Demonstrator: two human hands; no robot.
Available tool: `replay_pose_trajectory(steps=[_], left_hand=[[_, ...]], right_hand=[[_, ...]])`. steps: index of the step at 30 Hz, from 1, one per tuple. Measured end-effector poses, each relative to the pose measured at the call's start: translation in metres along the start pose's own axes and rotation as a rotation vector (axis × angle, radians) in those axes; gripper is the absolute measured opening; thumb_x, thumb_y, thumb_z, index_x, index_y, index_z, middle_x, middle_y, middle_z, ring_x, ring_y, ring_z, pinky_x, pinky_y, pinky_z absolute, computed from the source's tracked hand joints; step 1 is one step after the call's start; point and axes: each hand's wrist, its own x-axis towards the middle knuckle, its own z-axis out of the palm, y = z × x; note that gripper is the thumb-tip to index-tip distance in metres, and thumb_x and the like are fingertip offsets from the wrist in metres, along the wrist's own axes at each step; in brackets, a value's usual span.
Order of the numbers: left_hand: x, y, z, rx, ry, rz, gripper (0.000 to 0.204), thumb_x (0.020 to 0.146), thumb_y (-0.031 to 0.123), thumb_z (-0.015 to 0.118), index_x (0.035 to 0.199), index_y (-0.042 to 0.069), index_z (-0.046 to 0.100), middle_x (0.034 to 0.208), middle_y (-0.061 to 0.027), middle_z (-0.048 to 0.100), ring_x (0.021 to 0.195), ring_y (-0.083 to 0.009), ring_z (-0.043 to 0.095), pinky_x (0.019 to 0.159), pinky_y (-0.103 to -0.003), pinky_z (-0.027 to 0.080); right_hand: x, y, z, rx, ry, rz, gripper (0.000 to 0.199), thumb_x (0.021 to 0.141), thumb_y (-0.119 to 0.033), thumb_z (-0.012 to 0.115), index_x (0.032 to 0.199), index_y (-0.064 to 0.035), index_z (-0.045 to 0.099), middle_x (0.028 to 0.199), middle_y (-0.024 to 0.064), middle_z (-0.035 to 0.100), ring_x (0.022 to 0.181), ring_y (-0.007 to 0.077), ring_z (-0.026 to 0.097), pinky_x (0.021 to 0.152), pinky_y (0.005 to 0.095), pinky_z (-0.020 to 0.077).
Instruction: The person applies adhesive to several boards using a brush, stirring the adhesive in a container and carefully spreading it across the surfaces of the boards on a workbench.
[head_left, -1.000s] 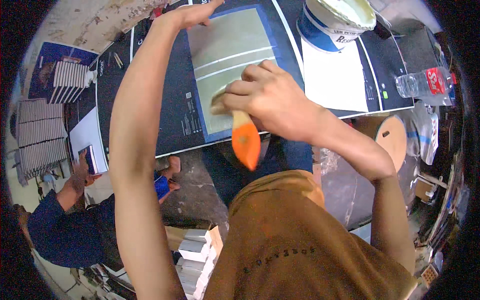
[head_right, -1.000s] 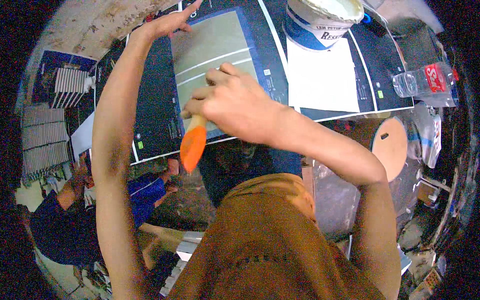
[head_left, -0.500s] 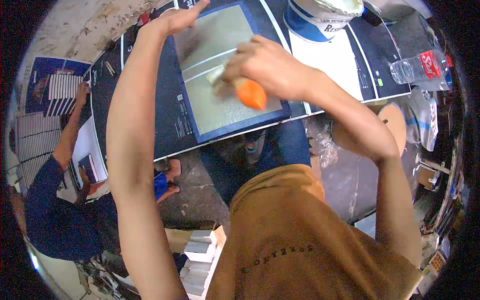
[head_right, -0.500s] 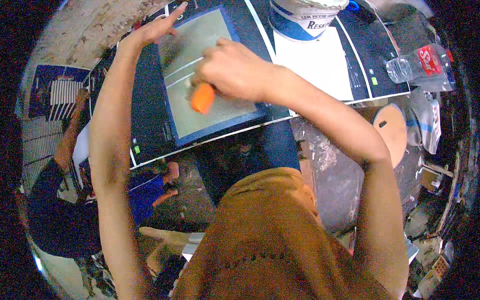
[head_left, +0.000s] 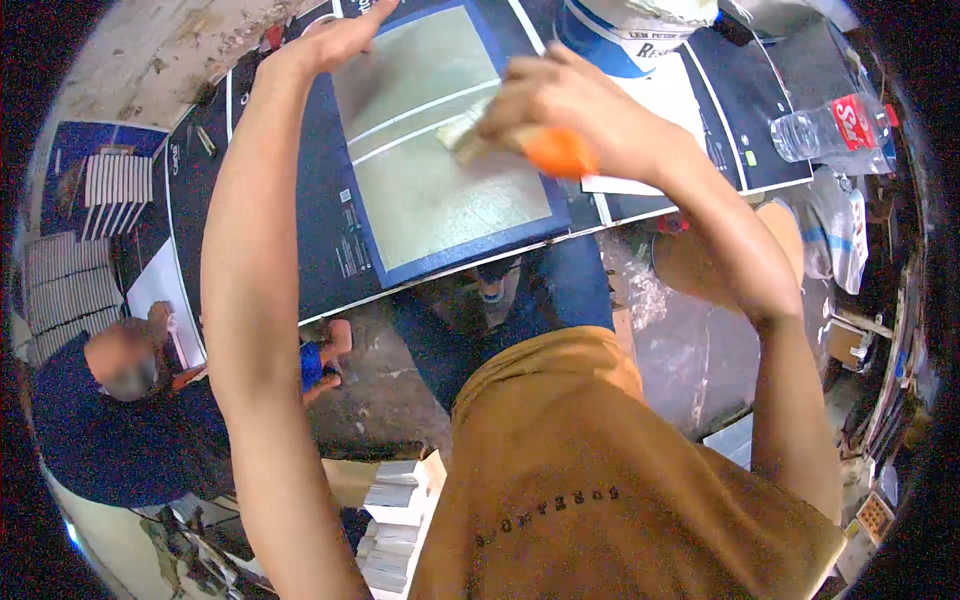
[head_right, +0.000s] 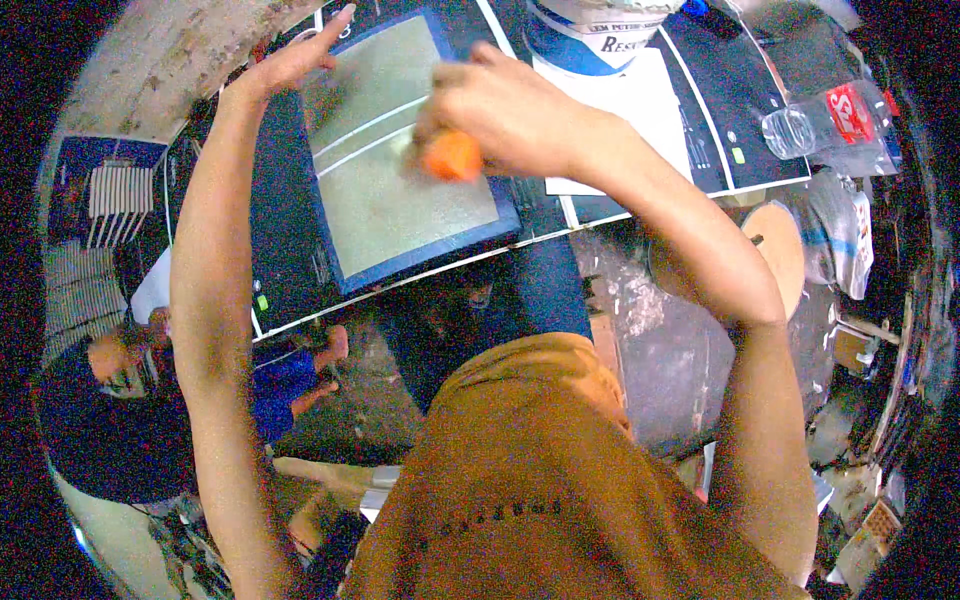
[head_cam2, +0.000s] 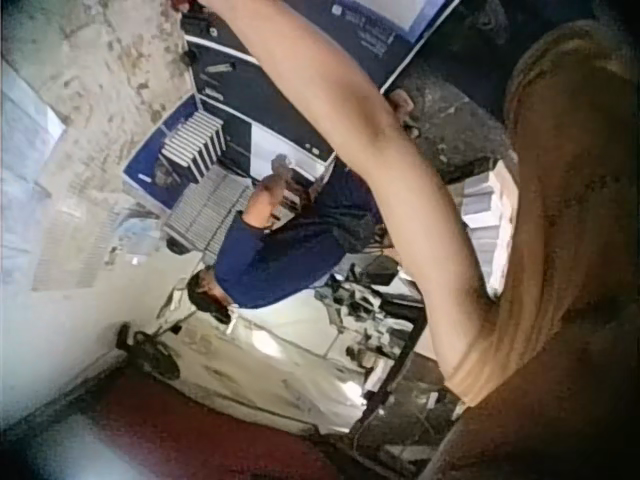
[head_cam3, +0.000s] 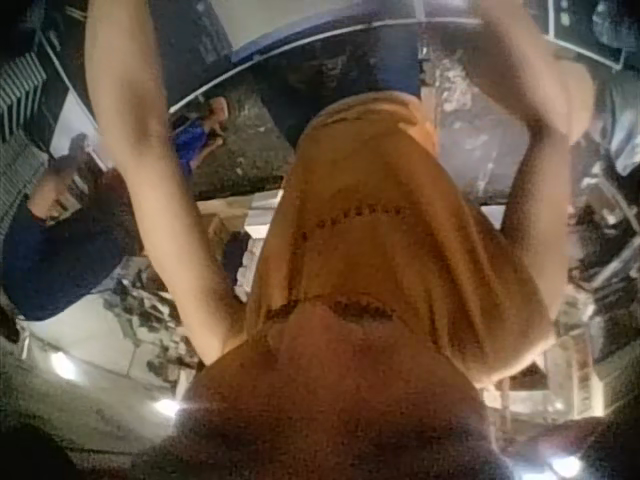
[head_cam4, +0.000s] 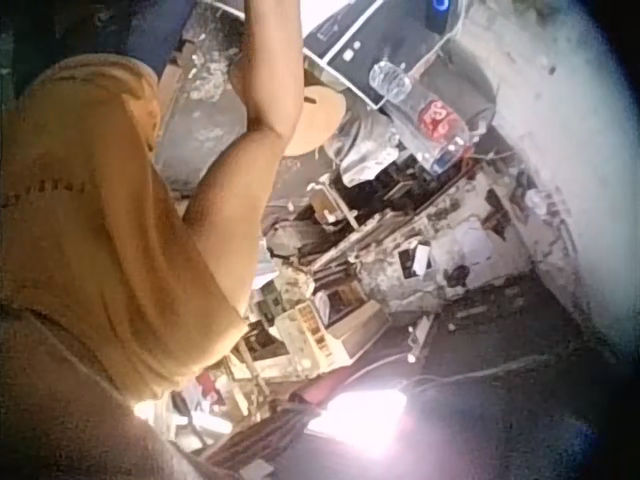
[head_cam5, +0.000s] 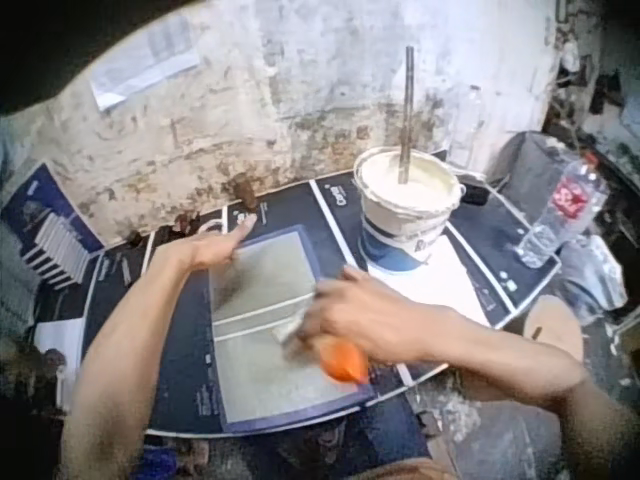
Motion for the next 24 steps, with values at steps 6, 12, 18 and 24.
replay_pose_trajectory(steps=[6, 12, 18, 24], left_hand=[[0.002, -0.008, -0.004, -0.045, -0.042, 0.034, 0.114, 0.086, 0.088, 0.011, 0.131, -0.004, 0.061, 0.149, -0.0221, 0.047, 0.145, -0.0348, 0.036, 0.119, -0.047, 0.026], [0.014, 0.0, -0.004, -0.181, -0.134, 0.022, 0.112, 0.087, 0.087, 0.021, 0.138, -0.007, 0.052, 0.143, -0.0261, 0.052, 0.137, -0.0358, 0.047, 0.115, -0.045, 0.033], [0.06, -0.038, 0.023, 0.007, 0.169, 0.188, 0.094, 0.089, 0.084, 0.03, 0.127, 0.004, 0.06, 0.123, -0.0231, 0.065, 0.123, -0.0324, 0.058, 0.106, -0.045, 0.041], [0.019, -0.073, 0.055, -0.042, 0.297, 0.245, 0.071, 0.092, 0.067, 0.046, 0.138, 0.015, 0.057, 0.146, -0.0155, 0.048, 0.138, -0.035, 0.044, 0.115, -0.058, 0.026]], right_hand=[[-0.078, -0.027, -0.053, 0.223, -0.469, 0.079, 0.033, 0.076, -0.035, 0.061, 0.101, -0.0225, 0.077, 0.095, -0.0022, 0.069, 0.091, 0.0216, 0.057, 0.086, 0.0383, 0.0392], [-0.024, 0.004, -0.031, 0.022, -0.023, -0.003, 0.025, 0.081, -0.025, 0.065, 0.104, -0.0232, 0.076, 0.095, -0.0006, 0.068, 0.099, 0.022, 0.056, 0.085, 0.0411, 0.0394], [-0.054, -0.03, -0.05, -0.006, -0.537, 0.175, 0.025, 0.079, -0.021, 0.065, 0.101, -0.0241, 0.076, 0.088, 0.0032, 0.065, 0.097, 0.0234, 0.058, 0.088, 0.042, 0.041], [-0.087, -0.028, -0.107, 0.393, -0.18, 0.13, 0.015, 0.088, -0.022, 0.071, 0.097, -0.0114, 0.076, 0.094, 0.006, 0.074, 0.085, 0.0251, 0.068, 0.077, 0.037, 0.0522]])
